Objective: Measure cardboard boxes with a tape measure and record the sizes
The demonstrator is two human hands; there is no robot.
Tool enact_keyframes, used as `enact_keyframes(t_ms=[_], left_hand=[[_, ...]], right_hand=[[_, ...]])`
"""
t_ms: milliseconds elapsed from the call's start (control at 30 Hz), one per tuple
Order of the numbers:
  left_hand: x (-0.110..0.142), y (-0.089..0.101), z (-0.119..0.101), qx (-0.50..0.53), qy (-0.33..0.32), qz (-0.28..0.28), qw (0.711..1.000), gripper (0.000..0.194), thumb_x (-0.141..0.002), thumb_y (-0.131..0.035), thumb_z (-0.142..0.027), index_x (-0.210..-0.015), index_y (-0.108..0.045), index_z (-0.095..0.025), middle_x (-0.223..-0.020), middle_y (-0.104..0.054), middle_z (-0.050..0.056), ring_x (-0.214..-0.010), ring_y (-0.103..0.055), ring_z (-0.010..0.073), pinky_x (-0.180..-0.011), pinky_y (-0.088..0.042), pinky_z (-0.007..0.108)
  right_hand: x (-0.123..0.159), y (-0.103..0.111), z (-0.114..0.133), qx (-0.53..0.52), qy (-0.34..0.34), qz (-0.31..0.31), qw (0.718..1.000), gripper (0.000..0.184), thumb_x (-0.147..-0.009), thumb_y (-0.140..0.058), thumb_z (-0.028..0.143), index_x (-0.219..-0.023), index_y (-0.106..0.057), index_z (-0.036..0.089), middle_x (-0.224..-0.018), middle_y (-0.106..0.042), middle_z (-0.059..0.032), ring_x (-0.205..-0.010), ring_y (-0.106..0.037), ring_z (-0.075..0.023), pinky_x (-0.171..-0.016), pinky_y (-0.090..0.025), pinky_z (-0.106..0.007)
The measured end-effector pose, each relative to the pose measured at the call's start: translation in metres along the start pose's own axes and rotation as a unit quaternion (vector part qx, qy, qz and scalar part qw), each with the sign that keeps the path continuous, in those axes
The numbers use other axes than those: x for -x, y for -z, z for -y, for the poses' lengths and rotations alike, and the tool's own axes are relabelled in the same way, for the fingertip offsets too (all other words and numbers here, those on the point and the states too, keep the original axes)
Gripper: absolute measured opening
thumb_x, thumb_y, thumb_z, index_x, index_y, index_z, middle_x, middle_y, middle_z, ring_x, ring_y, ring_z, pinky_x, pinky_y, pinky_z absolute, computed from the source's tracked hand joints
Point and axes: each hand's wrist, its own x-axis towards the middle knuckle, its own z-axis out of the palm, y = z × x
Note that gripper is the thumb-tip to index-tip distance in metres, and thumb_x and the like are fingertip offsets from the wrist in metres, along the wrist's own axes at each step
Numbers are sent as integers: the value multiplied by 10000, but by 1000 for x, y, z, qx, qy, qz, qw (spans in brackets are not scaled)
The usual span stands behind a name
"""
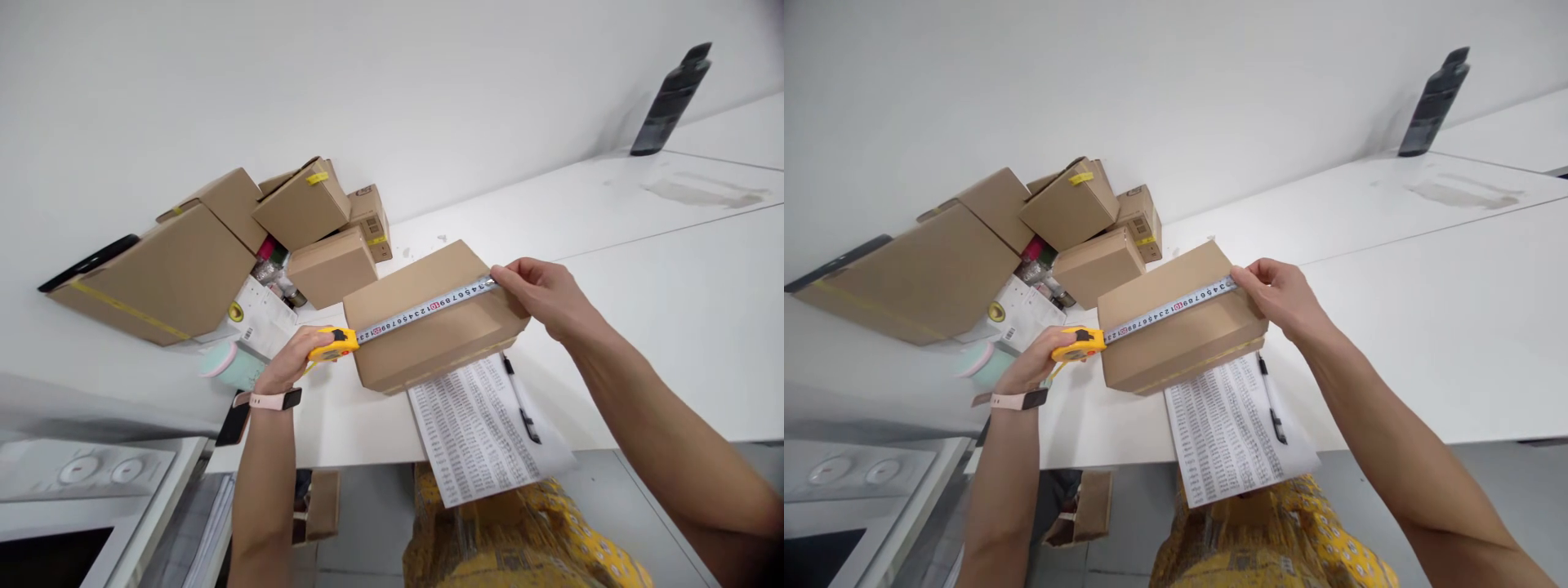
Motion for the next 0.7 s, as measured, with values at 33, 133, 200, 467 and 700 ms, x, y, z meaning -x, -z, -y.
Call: enact_keyframes(t_ms=[33,133,200,467,700], left_hand=[[0,-2,-1,4,12,4,1000,311,-768,-678,-442,-862,-782,-164,-848,-751,71,-772,-665,241,-709,-531,320],[-9,-7,8,12,37,18,999,312,-738,-678,-455,-793,-767,-161,-806,-742,77,-736,-652,234,-670,-537,319],[-17,-9,15,16,46,25,999,329,-728,-669,-468,-794,-758,-157,-811,-737,83,-745,-653,238,-648,-540,317],[-31,-1,16,17,70,37,997,353,-769,-675,-480,-826,-738,-137,-791,-715,69,-678,-635,204,-573,-522,283],[-32,1,18,18,75,49,996,374,-781,-659,-495,-858,-756,-142,-798,-727,70,-657,-634,200,-536,-508,272]], right_hand=[[0,2,1,6,-2,3,1000,448,-765,-728,630,-656,-623,208,-645,-606,-53,-562,-498,-139,-449,-350,-264],[-5,1,-11,14,-32,16,999,448,-752,-747,594,-592,-594,205,-615,-585,-47,-538,-470,-126,-429,-326,-252],[-12,-1,-24,19,-65,23,997,428,-750,-755,556,-583,-587,200,-637,-601,-49,-557,-485,-133,-437,-337,-252],[-36,-9,-40,-29,-163,11,986,299,-732,-775,390,-598,-608,182,-751,-665,-87,-685,-601,-193,-514,-443,-284],[-33,-16,-50,-24,-122,1,992,313,-717,-779,466,-788,-638,196,-846,-668,-52,-698,-581,-163,-520,-433,-257]])
